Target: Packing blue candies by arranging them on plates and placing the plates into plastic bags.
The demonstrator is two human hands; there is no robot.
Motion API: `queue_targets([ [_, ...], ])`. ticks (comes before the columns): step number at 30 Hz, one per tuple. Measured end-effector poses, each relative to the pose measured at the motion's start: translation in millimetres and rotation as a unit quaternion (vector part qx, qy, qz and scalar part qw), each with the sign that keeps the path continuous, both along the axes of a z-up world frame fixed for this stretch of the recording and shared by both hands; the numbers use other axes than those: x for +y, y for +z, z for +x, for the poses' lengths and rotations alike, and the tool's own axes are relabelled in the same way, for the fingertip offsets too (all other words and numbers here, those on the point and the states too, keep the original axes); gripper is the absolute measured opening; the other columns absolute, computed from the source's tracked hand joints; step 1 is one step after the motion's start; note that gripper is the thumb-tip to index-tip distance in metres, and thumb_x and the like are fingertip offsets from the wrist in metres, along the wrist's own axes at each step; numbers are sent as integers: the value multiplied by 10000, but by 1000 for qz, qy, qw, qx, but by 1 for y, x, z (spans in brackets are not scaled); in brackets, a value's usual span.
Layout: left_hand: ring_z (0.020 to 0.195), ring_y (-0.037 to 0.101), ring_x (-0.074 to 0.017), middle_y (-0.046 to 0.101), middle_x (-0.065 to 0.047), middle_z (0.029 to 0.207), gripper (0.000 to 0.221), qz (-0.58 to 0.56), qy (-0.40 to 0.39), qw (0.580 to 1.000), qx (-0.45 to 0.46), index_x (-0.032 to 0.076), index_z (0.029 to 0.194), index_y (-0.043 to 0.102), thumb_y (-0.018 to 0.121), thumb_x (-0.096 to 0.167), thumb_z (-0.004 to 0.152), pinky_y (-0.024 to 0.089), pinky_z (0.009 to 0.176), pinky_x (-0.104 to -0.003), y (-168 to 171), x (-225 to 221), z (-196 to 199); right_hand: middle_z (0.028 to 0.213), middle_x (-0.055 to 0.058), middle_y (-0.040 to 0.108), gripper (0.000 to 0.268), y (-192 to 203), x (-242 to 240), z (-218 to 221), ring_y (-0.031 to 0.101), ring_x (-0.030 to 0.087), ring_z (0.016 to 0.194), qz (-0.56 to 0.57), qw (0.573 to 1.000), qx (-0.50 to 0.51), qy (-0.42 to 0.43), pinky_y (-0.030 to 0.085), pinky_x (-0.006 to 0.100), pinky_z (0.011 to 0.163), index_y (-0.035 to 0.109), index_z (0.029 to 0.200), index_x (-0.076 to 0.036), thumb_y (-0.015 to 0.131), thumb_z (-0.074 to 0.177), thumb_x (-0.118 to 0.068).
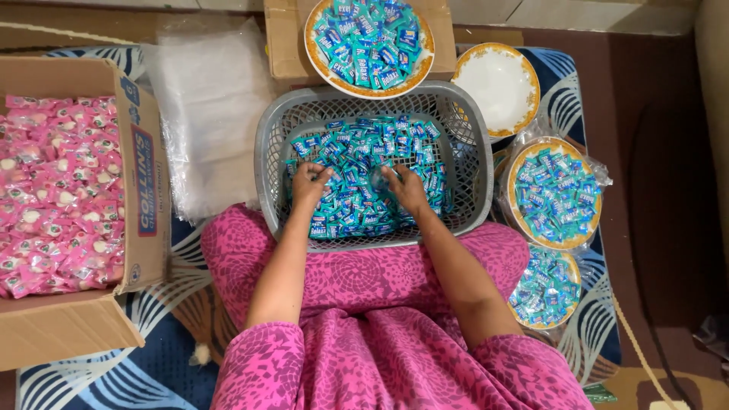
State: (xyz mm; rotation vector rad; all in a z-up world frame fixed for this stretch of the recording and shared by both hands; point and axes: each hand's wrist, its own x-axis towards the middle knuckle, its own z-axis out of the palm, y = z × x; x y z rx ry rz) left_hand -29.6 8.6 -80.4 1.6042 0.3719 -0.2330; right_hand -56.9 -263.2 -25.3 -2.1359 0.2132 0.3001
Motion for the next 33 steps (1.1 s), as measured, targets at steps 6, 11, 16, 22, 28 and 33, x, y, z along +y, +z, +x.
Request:
queue_targets([
  [6, 827, 717, -260, 609, -174, 1057, 274, -85, 102, 991, 29, -42, 1216, 614, 629, 65, 964, 673, 735, -391, 13, -3, -7, 840, 115, 752, 302, -9, 3, 5, 740, 221, 761, 129, 989, 44, -60, 610, 343, 662, 706, 1127, -137, 572, 1053, -398],
  [11, 1114, 661, -428, 515, -245, 1205, 316, -231, 163, 957, 58, -63, 1263, 610, 506, -79, 965, 590, 983, -596, 51, 3, 10, 1041, 222, 748, 361, 63, 6, 9, 770, 250, 843, 337, 917, 103, -188, 686, 371, 718, 615, 1322, 19, 573, 1039, -202],
  [16, 1174, 645, -336, 571, -154, 1203, 277, -431, 73, 890, -130, -24, 1224, 618, 575, -122, 969, 623, 1042, -545, 180, -17, 48, 1033, 193, 679, 369, 140, -8, 60, 709, 289, 917, 437, 892, -64, -97, 594, 389, 818, 648, 1237, -11, 515, 1015, -275],
  [22, 1345, 570, -248, 564, -39, 1485, 569, -54, 10, 957, -284, 232, 1408, 525, 586, -53, 919, 466, 1090, -365, 187, -46, 156, 1445, 165, 621, 732, 155, -18, 145, 651, 251, 1237, 346, 904, -215, -131, 595, 412, 917, 503, 1497, -105, 793, 870, -347],
  [28, 1324, 547, -396, 604, -259, 1357, 345, 94, 93, 961, -244, 10, 1366, 582, 569, 128, 1042, 482, 1090, -508, 91, -21, 87, 1065, 169, 695, 131, 88, 11, 58, 685, 336, 1084, 136, 906, -383, -115, 507, 486, 1010, 683, 1149, -37, 612, 1070, -114],
  [33, 1417, 440, -417, 477, -252, 1515, 523, 266, -111, 957, -38, 47, 1509, 465, 542, 194, 1013, 359, 1166, -584, -10, -1, 26, 1321, 171, 626, 423, -73, -4, 28, 654, 411, 1187, -115, 982, -150, -5, 529, 564, 1010, 643, 1360, -196, 711, 962, -319],
])
